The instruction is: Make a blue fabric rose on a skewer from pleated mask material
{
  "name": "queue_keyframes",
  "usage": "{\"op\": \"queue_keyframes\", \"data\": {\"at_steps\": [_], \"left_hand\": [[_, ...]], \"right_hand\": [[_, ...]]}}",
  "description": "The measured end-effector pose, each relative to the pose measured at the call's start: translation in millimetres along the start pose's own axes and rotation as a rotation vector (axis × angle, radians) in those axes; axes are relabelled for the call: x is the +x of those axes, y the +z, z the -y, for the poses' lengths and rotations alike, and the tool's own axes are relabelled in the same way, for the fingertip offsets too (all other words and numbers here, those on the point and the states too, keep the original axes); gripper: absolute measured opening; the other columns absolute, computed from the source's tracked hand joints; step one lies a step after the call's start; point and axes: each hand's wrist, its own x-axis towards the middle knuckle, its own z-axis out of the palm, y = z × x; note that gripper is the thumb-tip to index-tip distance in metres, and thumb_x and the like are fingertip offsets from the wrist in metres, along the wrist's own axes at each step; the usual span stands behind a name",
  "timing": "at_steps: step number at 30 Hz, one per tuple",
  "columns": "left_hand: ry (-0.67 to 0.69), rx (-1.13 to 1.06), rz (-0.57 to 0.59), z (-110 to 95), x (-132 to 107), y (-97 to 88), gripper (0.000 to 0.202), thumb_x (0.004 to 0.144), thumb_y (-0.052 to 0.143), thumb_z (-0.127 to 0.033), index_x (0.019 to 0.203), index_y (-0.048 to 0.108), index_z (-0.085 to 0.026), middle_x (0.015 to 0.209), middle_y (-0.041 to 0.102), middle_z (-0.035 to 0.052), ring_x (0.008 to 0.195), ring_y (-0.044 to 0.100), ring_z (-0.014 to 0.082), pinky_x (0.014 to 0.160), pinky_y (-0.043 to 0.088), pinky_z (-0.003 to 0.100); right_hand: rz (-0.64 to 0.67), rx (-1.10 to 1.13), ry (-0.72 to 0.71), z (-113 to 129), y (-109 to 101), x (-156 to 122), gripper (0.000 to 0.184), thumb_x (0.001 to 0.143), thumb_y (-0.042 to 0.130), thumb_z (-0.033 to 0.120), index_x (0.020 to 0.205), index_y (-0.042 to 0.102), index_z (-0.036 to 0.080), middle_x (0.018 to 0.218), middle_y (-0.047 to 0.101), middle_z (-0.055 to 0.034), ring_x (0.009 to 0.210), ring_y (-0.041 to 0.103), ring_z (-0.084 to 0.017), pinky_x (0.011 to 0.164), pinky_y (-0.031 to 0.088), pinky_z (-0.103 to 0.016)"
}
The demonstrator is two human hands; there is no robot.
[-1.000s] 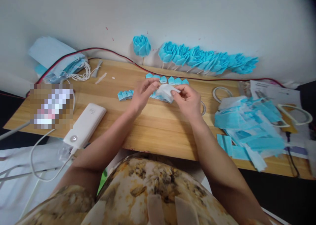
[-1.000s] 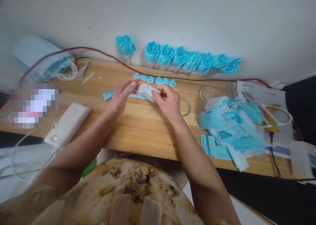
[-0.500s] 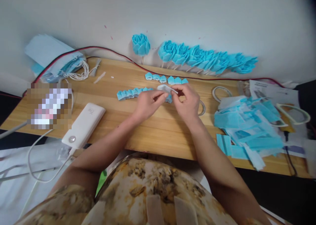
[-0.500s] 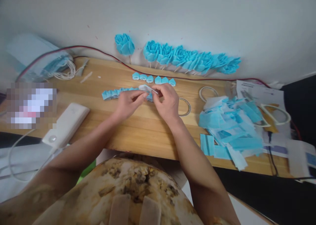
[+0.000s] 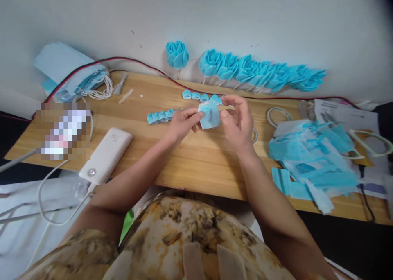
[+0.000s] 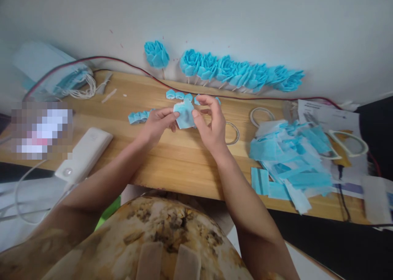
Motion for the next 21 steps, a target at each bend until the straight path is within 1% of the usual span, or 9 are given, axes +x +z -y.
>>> {"op": "queue_keyframes", "data": {"at_steps": [2, 4, 6, 8, 9, 12, 15, 18, 21], "left_hand": [[0.021, 0.013, 0.036, 0.4, -0.7, 0.6, 0.022, 0.089, 0.072, -0.037, 0.079, 0.074, -0.018, 0.062, 0.067, -0.0002, 0.055, 0.06, 0.0096, 0.054, 0.05, 0.021], [0.047, 0.031, 0.08, 1.7, -0.9, 0.5, 0.026, 0.088, 0.073, -0.042, 0.078, 0.074, -0.018, 0.062, 0.067, 0.0002, 0.055, 0.059, 0.0098, 0.055, 0.05, 0.022], [0.064, 0.063, 0.126, 3.2, -1.1, -0.1, 0.031, 0.086, 0.075, -0.047, 0.074, 0.073, -0.018, 0.061, 0.066, 0.0003, 0.054, 0.057, 0.0098, 0.055, 0.049, 0.022], [0.07, 0.105, 0.147, 3.7, -1.3, -0.7, 0.036, 0.084, 0.076, -0.05, 0.069, 0.07, -0.018, 0.059, 0.064, 0.0003, 0.054, 0.055, 0.0098, 0.055, 0.047, 0.022], [0.07, 0.121, 0.137, 3.4, -1.5, -0.8, 0.039, 0.084, 0.075, -0.052, 0.067, 0.069, -0.018, 0.058, 0.063, 0.0003, 0.054, 0.055, 0.01, 0.055, 0.047, 0.023], [0.092, 0.116, 0.045, 0.5, -1.7, -1.2, 0.045, 0.086, 0.071, -0.056, 0.064, 0.066, -0.017, 0.061, 0.063, 0.0009, 0.059, 0.057, 0.0112, 0.06, 0.049, 0.024], [0.133, 0.066, -0.029, -1.4, -0.8, -1.8, 0.042, 0.086, 0.072, -0.056, 0.071, 0.068, -0.017, 0.068, 0.067, 0.0012, 0.065, 0.059, 0.0117, 0.065, 0.05, 0.025], [0.155, 0.035, -0.029, 1.1, 0.7, -2.3, 0.037, 0.084, 0.076, -0.052, 0.073, 0.069, -0.018, 0.07, 0.067, 0.0004, 0.065, 0.059, 0.0115, 0.066, 0.05, 0.025], [0.146, 0.027, -0.037, 5.2, 1.7, -2.5, 0.031, 0.083, 0.079, -0.045, 0.074, 0.068, -0.017, 0.069, 0.066, -0.0007, 0.063, 0.059, 0.0107, 0.065, 0.049, 0.024]], "right_hand": [[0.034, 0.209, 0.192, -6.8, 1.0, 1.8, 0.038, 0.09, 0.071, 0.043, 0.126, 0.062, 0.033, 0.125, 0.07, -0.0036, 0.12, 0.064, -0.023, 0.094, 0.056, -0.039], [0.119, 0.346, 0.356, -12.6, 2.9, 2.4, 0.048, 0.086, 0.074, 0.048, 0.129, 0.06, 0.034, 0.12, 0.073, -0.0028, 0.113, 0.068, -0.023, 0.092, 0.058, -0.04], [0.18, 0.38, 0.435, -15.0, 4.4, 2.0, 0.054, 0.082, 0.076, 0.051, 0.131, 0.06, 0.033, 0.112, 0.074, -0.0022, 0.104, 0.071, -0.023, 0.087, 0.06, -0.041], [0.186, 0.35, 0.445, -14.3, 4.9, 1.3, 0.058, 0.08, 0.078, 0.05, 0.132, 0.061, 0.032, 0.105, 0.075, -0.0012, 0.097, 0.071, -0.022, 0.083, 0.061, -0.039], [0.179, 0.334, 0.443, -13.3, 4.8, 1.0, 0.057, 0.08, 0.079, 0.049, 0.132, 0.062, 0.032, 0.103, 0.074, -0.0006, 0.095, 0.07, -0.021, 0.082, 0.061, -0.038], [0.163, 0.309, 0.445, -10.3, 3.9, 1.0, 0.052, 0.079, 0.081, 0.044, 0.128, 0.066, 0.032, 0.1, 0.074, 0.0006, 0.092, 0.07, -0.019, 0.084, 0.06, -0.036], [0.169, 0.303, 0.447, -9.3, 4.0, 1.0, 0.048, 0.08, 0.081, 0.043, 0.125, 0.068, 0.033, 0.099, 0.073, 0.0011, 0.092, 0.069, -0.02, 0.085, 0.059, -0.037], [0.185, 0.312, 0.445, -9.4, 5.6, 0.0, 0.047, 0.08, 0.082, 0.042, 0.124, 0.069, 0.034, 0.095, 0.073, 0.0018, 0.088, 0.068, -0.019, 0.082, 0.059, -0.036], [0.192, 0.32, 0.451, -9.0, 6.8, -1.3, 0.049, 0.078, 0.084, 0.043, 0.124, 0.07, 0.034, 0.091, 0.073, 0.0025, 0.084, 0.068, -0.018, 0.08, 0.059, -0.035]]}}
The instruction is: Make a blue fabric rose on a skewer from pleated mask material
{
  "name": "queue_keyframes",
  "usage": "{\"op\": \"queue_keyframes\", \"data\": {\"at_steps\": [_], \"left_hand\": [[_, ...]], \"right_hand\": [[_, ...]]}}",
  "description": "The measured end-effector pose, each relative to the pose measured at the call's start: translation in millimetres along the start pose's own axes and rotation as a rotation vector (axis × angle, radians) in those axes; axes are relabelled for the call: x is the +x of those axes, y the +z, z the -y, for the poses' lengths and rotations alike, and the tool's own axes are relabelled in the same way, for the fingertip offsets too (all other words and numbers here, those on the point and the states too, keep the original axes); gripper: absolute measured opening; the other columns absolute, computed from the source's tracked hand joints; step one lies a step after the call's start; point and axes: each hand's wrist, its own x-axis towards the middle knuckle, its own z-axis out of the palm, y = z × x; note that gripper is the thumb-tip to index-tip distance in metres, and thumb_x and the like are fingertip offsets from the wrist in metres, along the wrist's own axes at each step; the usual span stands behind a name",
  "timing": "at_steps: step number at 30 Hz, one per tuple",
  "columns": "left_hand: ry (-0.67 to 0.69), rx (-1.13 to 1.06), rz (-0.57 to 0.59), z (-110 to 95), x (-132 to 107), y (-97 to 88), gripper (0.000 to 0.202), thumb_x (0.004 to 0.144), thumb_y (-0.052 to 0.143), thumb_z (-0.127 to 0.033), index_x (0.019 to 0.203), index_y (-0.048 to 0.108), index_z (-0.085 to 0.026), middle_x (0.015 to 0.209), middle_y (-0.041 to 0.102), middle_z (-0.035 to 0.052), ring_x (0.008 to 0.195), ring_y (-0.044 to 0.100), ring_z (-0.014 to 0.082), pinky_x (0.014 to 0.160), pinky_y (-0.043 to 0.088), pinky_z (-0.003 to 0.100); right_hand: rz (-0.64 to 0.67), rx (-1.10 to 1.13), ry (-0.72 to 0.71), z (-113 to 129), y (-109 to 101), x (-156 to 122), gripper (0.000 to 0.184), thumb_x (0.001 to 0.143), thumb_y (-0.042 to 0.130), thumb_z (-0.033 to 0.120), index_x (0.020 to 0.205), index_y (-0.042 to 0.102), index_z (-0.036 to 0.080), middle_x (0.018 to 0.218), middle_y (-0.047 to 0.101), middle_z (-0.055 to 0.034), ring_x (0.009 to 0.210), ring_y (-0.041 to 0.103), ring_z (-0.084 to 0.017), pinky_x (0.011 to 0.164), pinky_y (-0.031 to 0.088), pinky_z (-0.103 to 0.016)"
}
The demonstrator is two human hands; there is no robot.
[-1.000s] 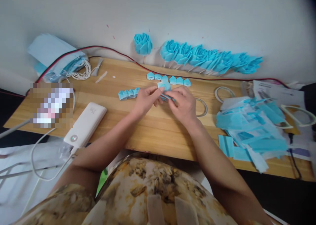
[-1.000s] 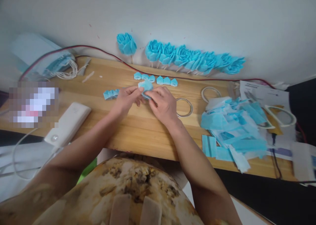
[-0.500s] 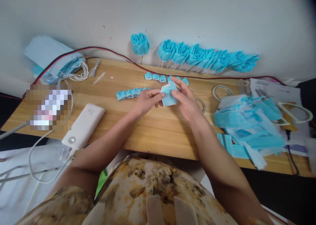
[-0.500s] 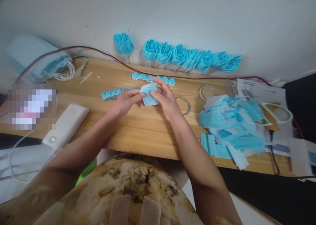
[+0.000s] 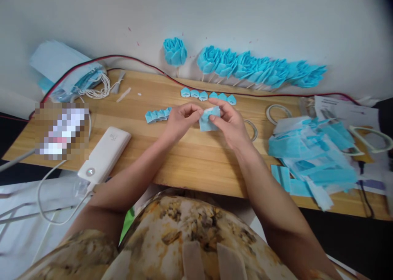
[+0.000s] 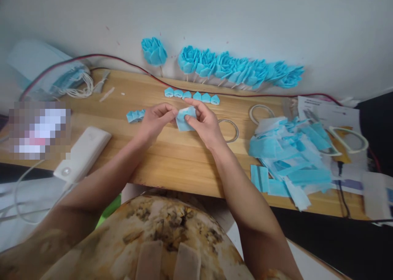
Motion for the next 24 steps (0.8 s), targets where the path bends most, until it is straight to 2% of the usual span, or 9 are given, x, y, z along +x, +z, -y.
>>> {"op": "queue_keyframes", "data": {"at_steps": [3, 7, 10, 14, 17, 24], "left_hand": [[0.003, 0.001, -0.029, 1.8, 0.5, -0.1, 0.024, 0.084, 0.078, -0.036, 0.073, 0.068, -0.017, 0.067, 0.065, -0.0013, 0.062, 0.058, 0.01, 0.063, 0.047, 0.023], [0.036, 0.023, -0.09, 1.1, 2.3, -0.7, 0.021, 0.086, 0.072, -0.029, 0.07, 0.065, -0.017, 0.063, 0.062, -0.0023, 0.06, 0.057, 0.0091, 0.06, 0.045, 0.022], [0.039, 0.036, -0.107, 1.1, 2.9, -0.6, 0.019, 0.086, 0.07, -0.025, 0.07, 0.065, -0.017, 0.062, 0.062, -0.0025, 0.06, 0.056, 0.0089, 0.06, 0.046, 0.022], [0.021, 0.052, -0.093, 2.6, 1.9, 0.2, 0.016, 0.085, 0.069, -0.024, 0.071, 0.066, -0.017, 0.064, 0.063, -0.0022, 0.06, 0.057, 0.0094, 0.061, 0.047, 0.022], [0.011, 0.055, -0.095, 3.4, 1.4, 0.5, 0.016, 0.085, 0.069, -0.024, 0.072, 0.066, -0.017, 0.064, 0.064, -0.0023, 0.059, 0.058, 0.0097, 0.06, 0.048, 0.022], [0.015, 0.03, -0.134, -0.1, 2.4, 2.9, 0.017, 0.086, 0.069, -0.019, 0.069, 0.066, -0.018, 0.06, 0.062, -0.0033, 0.058, 0.056, 0.0087, 0.059, 0.047, 0.02]], "right_hand": [[0.013, -0.009, 0.002, 0.9, -0.6, -0.6, 0.05, 0.078, 0.083, 0.047, 0.125, 0.07, 0.033, 0.096, 0.074, 0.0014, 0.09, 0.069, -0.02, 0.084, 0.059, -0.036], [0.033, 0.025, -0.013, 2.2, -3.7, 0.0, 0.044, 0.084, 0.075, 0.052, 0.122, 0.073, 0.031, 0.117, 0.076, -0.0011, 0.11, 0.068, -0.022, 0.097, 0.056, -0.04], [0.004, 0.016, -0.007, 1.2, -5.2, 0.9, 0.041, 0.087, 0.071, 0.053, 0.121, 0.074, 0.031, 0.121, 0.075, -0.002, 0.112, 0.067, -0.023, 0.097, 0.056, -0.04], [-0.066, -0.037, -0.015, -1.7, -4.7, 2.4, 0.038, 0.085, 0.074, 0.05, 0.118, 0.076, 0.03, 0.1, 0.074, -0.0009, 0.094, 0.068, -0.02, 0.085, 0.057, -0.037], [-0.094, -0.056, -0.043, -2.6, -3.1, 3.3, 0.036, 0.081, 0.078, 0.045, 0.113, 0.076, 0.029, 0.082, 0.066, 0.0015, 0.079, 0.062, -0.017, 0.075, 0.055, -0.033], [-0.126, -0.044, -0.081, -2.4, 3.1, 3.1, 0.033, 0.081, 0.075, 0.037, 0.113, 0.076, 0.03, 0.075, 0.056, 0.0031, 0.07, 0.053, -0.015, 0.067, 0.048, -0.031]]}}
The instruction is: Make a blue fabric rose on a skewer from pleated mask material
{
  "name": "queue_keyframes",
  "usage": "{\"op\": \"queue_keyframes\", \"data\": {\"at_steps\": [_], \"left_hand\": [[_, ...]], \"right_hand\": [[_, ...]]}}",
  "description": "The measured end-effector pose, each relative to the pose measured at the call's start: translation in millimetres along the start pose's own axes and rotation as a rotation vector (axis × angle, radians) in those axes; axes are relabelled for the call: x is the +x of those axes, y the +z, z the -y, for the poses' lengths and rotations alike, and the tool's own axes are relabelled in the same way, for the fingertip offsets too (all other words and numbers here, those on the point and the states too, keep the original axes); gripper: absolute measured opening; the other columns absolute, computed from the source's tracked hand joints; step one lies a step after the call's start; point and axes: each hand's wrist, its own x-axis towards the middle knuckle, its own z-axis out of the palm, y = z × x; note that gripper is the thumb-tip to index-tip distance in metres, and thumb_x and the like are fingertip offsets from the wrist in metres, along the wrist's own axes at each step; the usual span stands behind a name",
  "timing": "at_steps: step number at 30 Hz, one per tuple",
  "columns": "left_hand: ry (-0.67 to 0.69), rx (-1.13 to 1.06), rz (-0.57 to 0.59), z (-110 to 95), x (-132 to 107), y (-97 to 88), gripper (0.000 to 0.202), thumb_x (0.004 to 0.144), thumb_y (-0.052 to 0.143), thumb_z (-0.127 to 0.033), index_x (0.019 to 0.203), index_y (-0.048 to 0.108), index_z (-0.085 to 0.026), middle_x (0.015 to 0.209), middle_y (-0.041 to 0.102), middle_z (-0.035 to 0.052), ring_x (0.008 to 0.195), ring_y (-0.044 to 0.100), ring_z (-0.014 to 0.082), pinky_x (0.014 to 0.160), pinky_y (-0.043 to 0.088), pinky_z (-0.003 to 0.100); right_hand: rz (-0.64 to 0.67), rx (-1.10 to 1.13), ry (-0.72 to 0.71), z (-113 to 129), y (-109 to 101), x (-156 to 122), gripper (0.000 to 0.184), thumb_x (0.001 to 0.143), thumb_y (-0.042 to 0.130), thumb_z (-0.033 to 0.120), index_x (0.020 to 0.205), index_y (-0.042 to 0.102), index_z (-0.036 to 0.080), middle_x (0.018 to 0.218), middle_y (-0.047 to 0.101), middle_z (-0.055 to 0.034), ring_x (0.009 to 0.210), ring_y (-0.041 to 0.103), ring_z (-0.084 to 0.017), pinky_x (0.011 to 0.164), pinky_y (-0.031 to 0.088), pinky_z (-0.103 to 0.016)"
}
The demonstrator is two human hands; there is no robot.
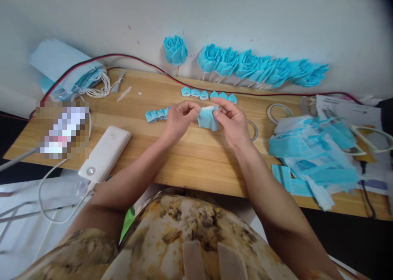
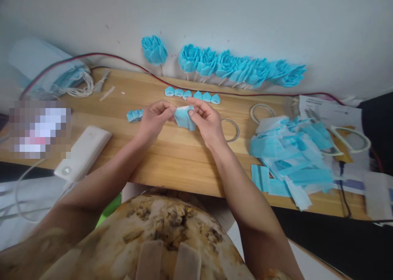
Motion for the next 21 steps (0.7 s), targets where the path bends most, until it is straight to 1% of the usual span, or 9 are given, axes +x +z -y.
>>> {"op": "queue_keyframes", "data": {"at_steps": [5, 10, 13, 17, 21], "left_hand": [[-0.026, -0.02, -0.032, -2.0, -1.2, 1.7, 0.019, 0.087, 0.069, -0.015, 0.069, 0.064, -0.017, 0.061, 0.061, -0.0037, 0.058, 0.058, 0.0089, 0.06, 0.048, 0.021], [-0.041, -0.044, -0.06, -1.4, -0.8, 3.3, 0.019, 0.087, 0.068, -0.012, 0.07, 0.063, -0.017, 0.062, 0.06, -0.0047, 0.059, 0.056, 0.0074, 0.062, 0.047, 0.019], [-0.044, -0.048, -0.08, -0.4, 0.0, 4.7, 0.019, 0.087, 0.066, -0.011, 0.07, 0.062, -0.017, 0.061, 0.06, -0.0051, 0.06, 0.055, 0.0076, 0.063, 0.047, 0.02], [-0.064, -0.047, -0.095, 0.8, -0.3, 5.5, 0.019, 0.089, 0.066, -0.016, 0.071, 0.062, -0.018, 0.064, 0.061, -0.0043, 0.061, 0.056, 0.0083, 0.065, 0.048, 0.021], [-0.097, -0.093, -0.053, 2.6, 0.5, 2.9, 0.02, 0.092, 0.067, -0.022, 0.072, 0.063, -0.017, 0.066, 0.061, -0.0036, 0.062, 0.056, 0.0085, 0.066, 0.049, 0.022]], "right_hand": [[-0.022, 0.012, -0.005, -2.7, 1.9, -1.2, 0.036, 0.082, 0.077, 0.038, 0.117, 0.074, 0.032, 0.075, 0.051, 0.0037, 0.066, 0.047, -0.013, 0.064, 0.046, -0.029], [-0.014, 0.032, -0.012, -5.5, 2.2, -1.4, 0.039, 0.082, 0.079, 0.043, 0.12, 0.073, 0.033, 0.078, 0.053, 0.0034, 0.068, 0.052, -0.013, 0.066, 0.051, -0.028], [-0.009, 0.052, -0.005, -6.4, 3.1, -1.6, 0.041, 0.082, 0.08, 0.047, 0.121, 0.073, 0.034, 0.08, 0.056, 0.0032, 0.072, 0.056, -0.013, 0.07, 0.054, -0.03], [0.009, 0.041, 0.042, -7.8, 4.2, -1.8, 0.048, 0.082, 0.079, 0.055, 0.124, 0.07, 0.035, 0.085, 0.062, 0.0017, 0.079, 0.062, -0.017, 0.077, 0.057, -0.034], [0.045, 0.042, 0.088, -10.5, 2.3, -0.7, 0.054, 0.081, 0.077, 0.063, 0.127, 0.068, 0.036, 0.085, 0.063, 0.0007, 0.081, 0.064, -0.02, 0.078, 0.058, -0.038]]}}
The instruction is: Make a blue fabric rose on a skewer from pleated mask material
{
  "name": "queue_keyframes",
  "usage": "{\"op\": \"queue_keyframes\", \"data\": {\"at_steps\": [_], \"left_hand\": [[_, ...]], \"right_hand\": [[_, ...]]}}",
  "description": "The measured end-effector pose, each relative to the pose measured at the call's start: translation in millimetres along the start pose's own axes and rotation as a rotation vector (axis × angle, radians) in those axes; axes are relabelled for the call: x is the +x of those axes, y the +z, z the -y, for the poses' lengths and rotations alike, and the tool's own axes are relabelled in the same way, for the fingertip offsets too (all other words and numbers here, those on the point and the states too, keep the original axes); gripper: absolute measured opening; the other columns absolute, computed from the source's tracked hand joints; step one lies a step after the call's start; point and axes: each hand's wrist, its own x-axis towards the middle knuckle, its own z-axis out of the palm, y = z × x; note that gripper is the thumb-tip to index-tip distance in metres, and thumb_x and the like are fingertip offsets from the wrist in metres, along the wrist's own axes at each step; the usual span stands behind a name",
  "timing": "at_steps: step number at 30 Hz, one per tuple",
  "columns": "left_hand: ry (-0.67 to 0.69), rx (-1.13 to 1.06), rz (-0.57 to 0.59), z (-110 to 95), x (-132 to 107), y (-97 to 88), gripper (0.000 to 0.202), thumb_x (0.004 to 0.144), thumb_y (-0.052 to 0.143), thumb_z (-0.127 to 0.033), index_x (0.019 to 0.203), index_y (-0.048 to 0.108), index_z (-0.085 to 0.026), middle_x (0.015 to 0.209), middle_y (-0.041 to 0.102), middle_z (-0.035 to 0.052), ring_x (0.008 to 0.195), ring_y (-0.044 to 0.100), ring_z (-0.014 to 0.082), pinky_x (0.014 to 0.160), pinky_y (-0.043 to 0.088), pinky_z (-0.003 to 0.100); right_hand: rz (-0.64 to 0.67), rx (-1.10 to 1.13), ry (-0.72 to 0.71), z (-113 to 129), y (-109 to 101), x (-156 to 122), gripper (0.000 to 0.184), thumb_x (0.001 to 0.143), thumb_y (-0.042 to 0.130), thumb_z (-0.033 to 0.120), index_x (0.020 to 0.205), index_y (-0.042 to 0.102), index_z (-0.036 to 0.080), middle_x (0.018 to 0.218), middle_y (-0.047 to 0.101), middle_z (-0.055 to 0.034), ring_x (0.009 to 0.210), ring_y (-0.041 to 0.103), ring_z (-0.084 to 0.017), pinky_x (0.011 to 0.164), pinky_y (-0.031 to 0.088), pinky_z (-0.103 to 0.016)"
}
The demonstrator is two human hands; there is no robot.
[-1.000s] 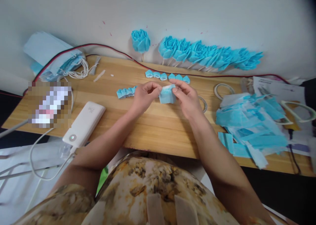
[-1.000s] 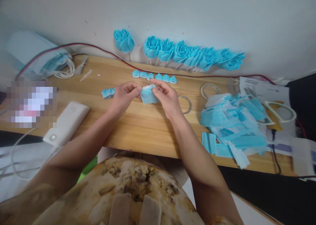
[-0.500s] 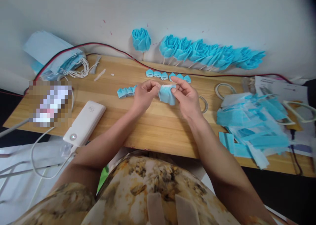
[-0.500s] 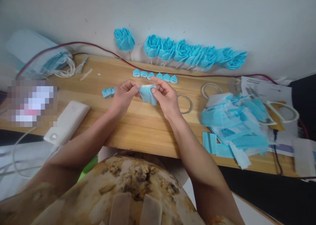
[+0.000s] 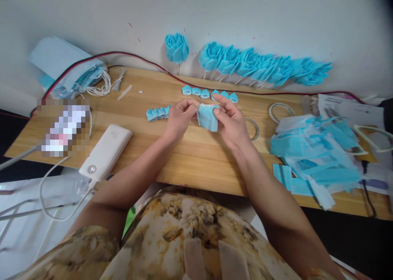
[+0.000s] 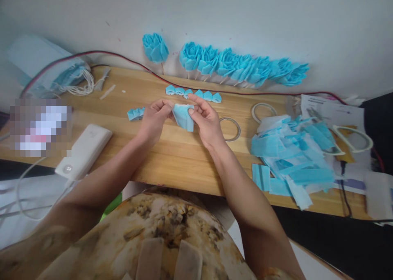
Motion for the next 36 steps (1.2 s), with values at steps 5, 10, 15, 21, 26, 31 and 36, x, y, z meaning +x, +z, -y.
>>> {"op": "queue_keyframes", "data": {"at_steps": [5, 10, 15, 21, 26, 31, 36], "left_hand": [[-0.08, -0.082, 0.091, 2.2, 5.8, -5.5, 0.027, 0.098, 0.066, -0.041, 0.083, 0.069, -0.018, 0.078, 0.071, 0.0008, 0.071, 0.064, 0.0108, 0.07, 0.052, 0.024], [-0.086, -0.067, 0.134, 4.1, 5.7, -5.5, 0.033, 0.092, 0.072, -0.051, 0.098, 0.074, -0.018, 0.087, 0.075, 0.0039, 0.078, 0.069, 0.0137, 0.072, 0.055, 0.025], [-0.043, -0.024, 0.151, 4.2, 2.5, -4.8, 0.02, 0.083, 0.082, -0.035, 0.084, 0.073, -0.017, 0.079, 0.073, 0.0, 0.072, 0.065, 0.0112, 0.071, 0.054, 0.024], [-0.046, 0.024, 0.1, 2.8, 2.7, -6.3, 0.014, 0.086, 0.072, -0.021, 0.073, 0.069, -0.017, 0.071, 0.067, -0.0016, 0.064, 0.059, 0.0096, 0.067, 0.051, 0.023], [-0.046, 0.06, 0.113, 3.7, 2.3, -6.3, 0.014, 0.084, 0.075, -0.026, 0.074, 0.068, -0.018, 0.07, 0.066, -0.0014, 0.062, 0.056, 0.0099, 0.06, 0.048, 0.022], [-0.02, 0.059, 0.162, 4.8, 1.3, -5.6, 0.015, 0.085, 0.075, -0.029, 0.078, 0.068, -0.017, 0.072, 0.066, -0.0015, 0.063, 0.057, 0.0095, 0.062, 0.049, 0.023], [-0.018, 0.067, 0.185, 5.4, 1.7, -5.1, 0.015, 0.085, 0.074, -0.032, 0.079, 0.069, -0.018, 0.071, 0.067, -0.0014, 0.064, 0.058, 0.0102, 0.063, 0.051, 0.023]], "right_hand": [[-0.022, 0.008, 0.019, -1.0, -6.0, 2.1, 0.053, 0.079, 0.08, 0.061, 0.123, 0.067, 0.035, 0.082, 0.061, 0.0016, 0.077, 0.062, -0.019, 0.073, 0.057, -0.036], [-0.056, 0.008, -0.028, -1.1, -7.0, 2.5, 0.047, 0.081, 0.079, 0.057, 0.12, 0.067, 0.034, 0.082, 0.06, 0.0027, 0.078, 0.062, -0.017, 0.076, 0.056, -0.034], [-0.058, -0.005, -0.009, -1.5, -5.3, 2.2, 0.045, 0.082, 0.077, 0.056, 0.12, 0.068, 0.033, 0.079, 0.059, 0.003, 0.077, 0.062, -0.017, 0.075, 0.056, -0.034], [-0.097, -0.028, -0.013, 1.6, -4.9, 1.4, 0.035, 0.091, 0.067, 0.057, 0.115, 0.07, 0.032, 0.092, 0.07, -0.0001, 0.087, 0.068, -0.018, 0.079, 0.058, -0.035], [-0.215, -0.446, -0.379, 17.3, -6.7, -5.0, 0.018, 0.097, 0.064, 0.046, 0.097, 0.072, 0.03, 0.101, 0.075, -0.0027, 0.1, 0.068, -0.023, 0.097, 0.054, -0.045], [-0.085, -0.732, -0.56, 23.6, -7.1, -7.2, 0.014, 0.099, 0.061, 0.036, 0.092, 0.072, 0.031, 0.105, 0.076, -0.0039, 0.107, 0.066, -0.028, 0.104, 0.049, -0.051], [-0.083, -0.803, -0.581, 17.1, -7.0, -5.1, 0.014, 0.099, 0.06, 0.035, 0.097, 0.074, 0.033, 0.11, 0.076, -0.0038, 0.109, 0.065, -0.029, 0.103, 0.049, -0.051]]}}
